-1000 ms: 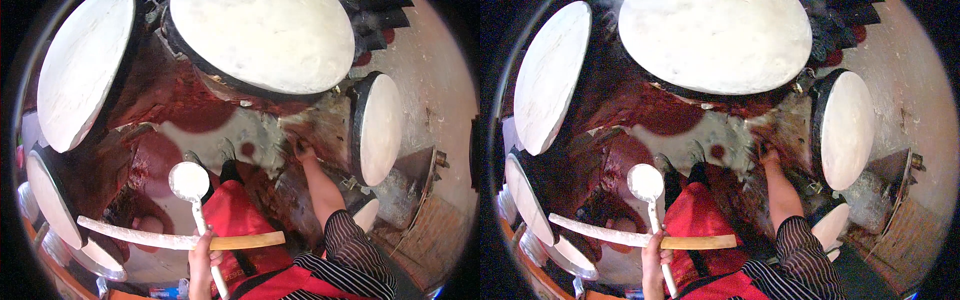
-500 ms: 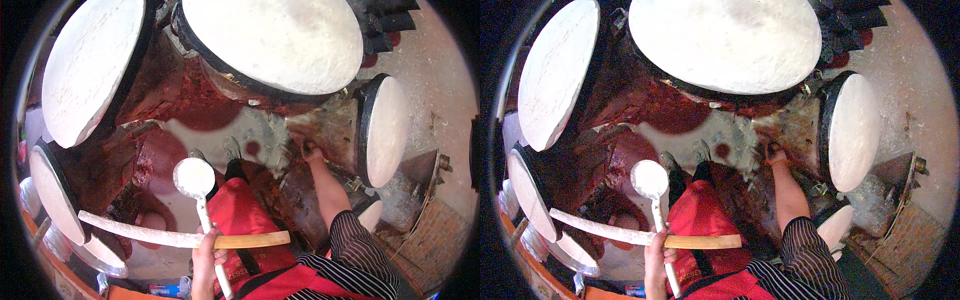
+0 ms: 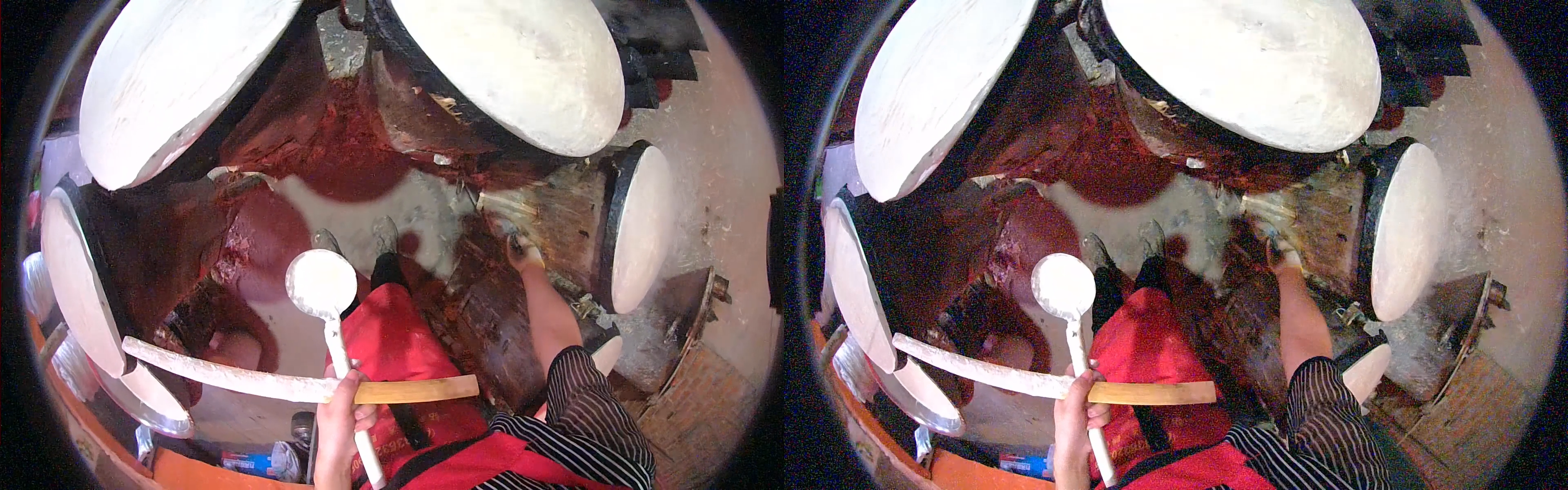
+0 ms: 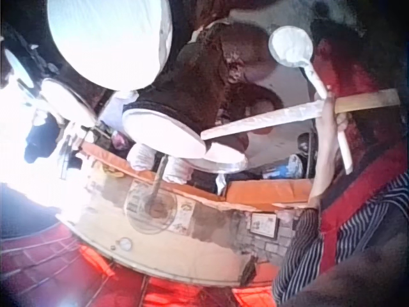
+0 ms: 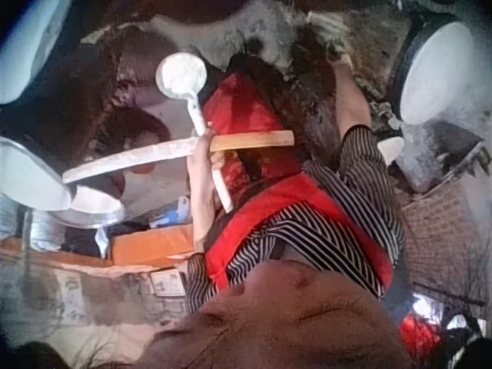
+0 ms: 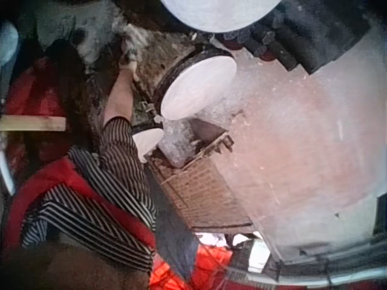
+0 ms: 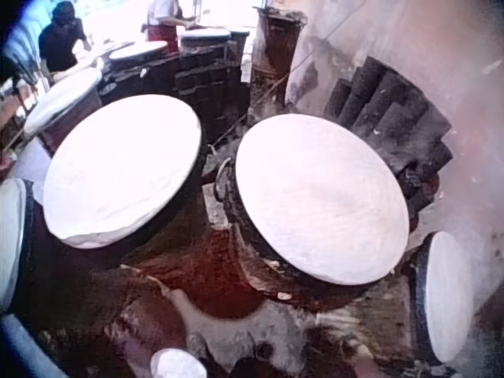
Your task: The person spreads batter onto heated circular griddles using a ladle and a wooden stick, then uses the stick to lift and stack the cooked flatbreads onto a pile.
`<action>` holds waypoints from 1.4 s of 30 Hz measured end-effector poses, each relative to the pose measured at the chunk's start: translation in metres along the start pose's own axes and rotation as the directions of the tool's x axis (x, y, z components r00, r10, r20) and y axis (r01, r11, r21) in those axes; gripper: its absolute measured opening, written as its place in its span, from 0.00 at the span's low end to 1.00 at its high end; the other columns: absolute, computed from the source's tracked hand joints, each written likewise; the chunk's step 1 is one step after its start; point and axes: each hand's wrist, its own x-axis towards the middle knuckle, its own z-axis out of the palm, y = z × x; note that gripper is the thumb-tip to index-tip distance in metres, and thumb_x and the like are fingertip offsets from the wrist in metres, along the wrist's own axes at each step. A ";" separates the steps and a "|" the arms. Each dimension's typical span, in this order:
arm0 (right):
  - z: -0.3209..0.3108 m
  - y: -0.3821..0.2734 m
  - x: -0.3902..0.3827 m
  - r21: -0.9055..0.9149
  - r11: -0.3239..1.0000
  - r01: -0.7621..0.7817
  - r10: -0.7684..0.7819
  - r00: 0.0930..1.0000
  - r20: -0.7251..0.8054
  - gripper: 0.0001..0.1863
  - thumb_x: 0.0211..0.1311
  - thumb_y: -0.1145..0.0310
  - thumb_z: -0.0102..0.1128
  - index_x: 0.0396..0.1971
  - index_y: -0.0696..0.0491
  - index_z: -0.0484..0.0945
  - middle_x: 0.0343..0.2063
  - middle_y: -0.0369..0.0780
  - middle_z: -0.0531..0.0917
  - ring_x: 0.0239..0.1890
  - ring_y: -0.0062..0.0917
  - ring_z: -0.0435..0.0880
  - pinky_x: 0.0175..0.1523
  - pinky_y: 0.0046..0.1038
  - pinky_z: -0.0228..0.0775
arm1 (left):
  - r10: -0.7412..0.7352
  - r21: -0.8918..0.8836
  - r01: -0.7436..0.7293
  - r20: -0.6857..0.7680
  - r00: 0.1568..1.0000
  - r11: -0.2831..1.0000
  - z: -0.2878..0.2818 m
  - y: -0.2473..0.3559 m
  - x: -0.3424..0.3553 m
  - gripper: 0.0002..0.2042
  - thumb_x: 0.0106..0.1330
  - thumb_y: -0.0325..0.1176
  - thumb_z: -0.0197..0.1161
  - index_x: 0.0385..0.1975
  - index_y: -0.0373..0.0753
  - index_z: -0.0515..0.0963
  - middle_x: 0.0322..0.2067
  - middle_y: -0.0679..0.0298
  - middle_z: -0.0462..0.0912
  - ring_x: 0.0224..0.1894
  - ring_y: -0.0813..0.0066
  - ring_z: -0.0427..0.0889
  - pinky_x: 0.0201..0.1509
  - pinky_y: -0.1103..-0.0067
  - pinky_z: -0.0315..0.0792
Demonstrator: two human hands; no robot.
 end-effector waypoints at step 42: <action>0.492 0.479 -0.783 0.955 -0.110 0.276 0.989 -0.064 0.133 0.14 0.58 0.64 0.57 0.45 0.42 0.80 0.39 0.40 0.84 0.41 0.37 0.85 0.44 0.38 0.77 | 0.437 -0.918 -0.396 -0.352 0.827 0.010 -0.354 0.058 -0.281 0.06 0.63 0.23 0.58 0.33 0.35 0.66 0.20 0.68 0.64 0.14 0.86 0.60 0.12 0.90 0.55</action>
